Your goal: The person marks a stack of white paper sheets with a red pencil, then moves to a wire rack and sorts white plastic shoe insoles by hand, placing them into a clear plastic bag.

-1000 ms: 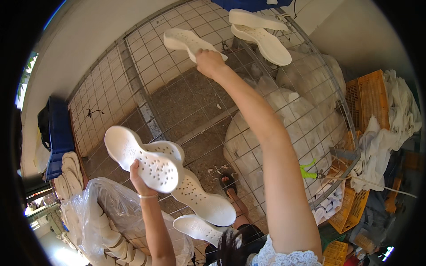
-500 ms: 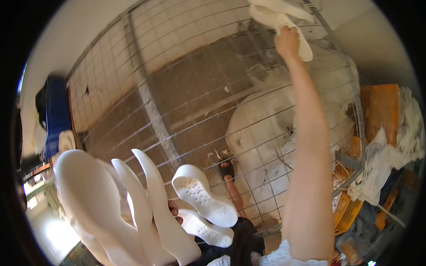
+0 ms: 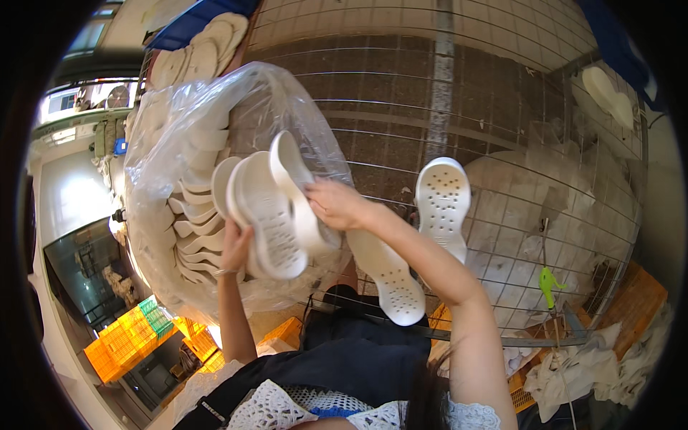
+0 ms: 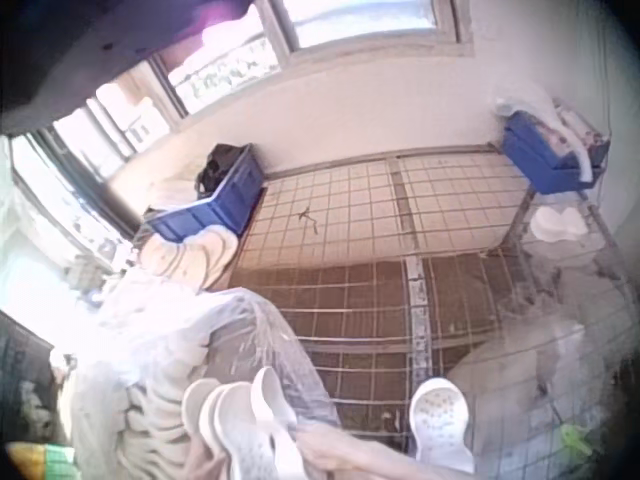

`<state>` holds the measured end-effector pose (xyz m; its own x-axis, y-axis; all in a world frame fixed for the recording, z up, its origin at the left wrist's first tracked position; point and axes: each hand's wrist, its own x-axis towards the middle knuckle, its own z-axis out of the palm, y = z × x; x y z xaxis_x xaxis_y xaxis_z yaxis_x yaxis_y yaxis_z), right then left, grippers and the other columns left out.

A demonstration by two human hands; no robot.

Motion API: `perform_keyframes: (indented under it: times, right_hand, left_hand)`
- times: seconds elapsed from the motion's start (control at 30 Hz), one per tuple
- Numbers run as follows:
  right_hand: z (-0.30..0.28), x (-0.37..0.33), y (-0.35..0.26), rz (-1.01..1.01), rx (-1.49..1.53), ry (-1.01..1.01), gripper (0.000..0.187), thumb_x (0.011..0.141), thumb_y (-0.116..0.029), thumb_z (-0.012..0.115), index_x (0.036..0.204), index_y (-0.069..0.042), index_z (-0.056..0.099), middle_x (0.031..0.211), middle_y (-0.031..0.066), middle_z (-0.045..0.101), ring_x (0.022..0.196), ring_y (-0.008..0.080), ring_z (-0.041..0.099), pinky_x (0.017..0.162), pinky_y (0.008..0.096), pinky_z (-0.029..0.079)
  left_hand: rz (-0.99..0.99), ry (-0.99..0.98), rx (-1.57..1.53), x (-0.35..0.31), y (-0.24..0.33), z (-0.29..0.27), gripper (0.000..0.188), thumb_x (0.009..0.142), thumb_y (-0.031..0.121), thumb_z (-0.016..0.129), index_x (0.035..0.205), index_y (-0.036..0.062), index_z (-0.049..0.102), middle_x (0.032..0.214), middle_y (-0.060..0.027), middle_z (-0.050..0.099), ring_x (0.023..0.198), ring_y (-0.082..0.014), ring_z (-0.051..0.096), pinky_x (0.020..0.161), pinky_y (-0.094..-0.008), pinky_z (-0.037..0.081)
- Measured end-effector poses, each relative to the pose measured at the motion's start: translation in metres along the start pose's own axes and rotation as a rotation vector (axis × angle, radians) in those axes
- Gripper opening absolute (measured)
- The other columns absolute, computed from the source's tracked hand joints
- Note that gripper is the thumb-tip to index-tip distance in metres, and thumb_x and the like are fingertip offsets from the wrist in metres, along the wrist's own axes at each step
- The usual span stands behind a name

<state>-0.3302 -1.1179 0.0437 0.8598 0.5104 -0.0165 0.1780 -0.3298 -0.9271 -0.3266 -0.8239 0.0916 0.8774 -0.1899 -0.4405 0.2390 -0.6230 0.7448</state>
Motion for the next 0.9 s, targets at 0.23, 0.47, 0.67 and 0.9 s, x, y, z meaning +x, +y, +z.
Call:
perform_keyframes:
  times: [0.23,0.47,0.67,0.9]
  right_hand:
    - [0.096,-0.024,-0.029,0.438,0.081,0.349,0.031,0.077,-0.022,0.063,0.096,0.003,0.065,0.112,0.0264,0.061,0.097,0.0397,0.061,0.083,0.0464,0.050]
    - [0.124,0.039,-0.105,0.615,-0.640,0.475,0.086,0.075,-0.045,0.072,0.144,-0.009,0.038,0.137,0.0297,0.044,0.122,0.0439,0.048,0.101,0.0593,0.036]
    - [0.149,0.076,-0.107,0.819,-0.710,0.360,0.122,0.052,-0.055,0.082,0.153,-0.022,0.022,0.125,0.0181,0.043,0.118,0.0375,0.041,0.102,0.0588,0.028]
    - [0.035,0.152,-0.166,0.173,0.181,0.076,0.110,0.056,-0.046,0.081,0.148,-0.007,0.035,0.127,0.0174,0.045,0.125,0.0314,0.042,0.107,0.0383,0.031]
  left_hand:
    - [0.259,0.128,0.051,0.005,-0.053,-0.017,0.101,0.080,0.008,0.074,0.155,0.0080,0.006,0.145,-0.0189,0.039,0.110,-0.0253,0.057,0.093,-0.0339,0.046]
    - [0.134,-0.267,0.131,-0.026,-0.081,-0.036,0.030,0.089,0.022,0.065,0.107,-0.0017,0.061,0.092,-0.0179,0.061,0.071,-0.0261,0.059,0.067,-0.0350,0.050]
    - [0.749,-0.246,0.743,-0.024,-0.034,-0.106,0.067,0.074,0.031,0.076,0.133,0.0112,0.053,0.143,-0.0189,0.044,0.140,-0.0351,0.032,0.115,-0.0573,0.017]
    - [0.027,0.040,0.499,0.135,0.032,-0.285,0.057,0.073,0.018,0.079,0.123,0.0018,0.057,0.113,-0.0156,0.060,0.087,-0.0198,0.062,0.079,-0.0354,0.050]
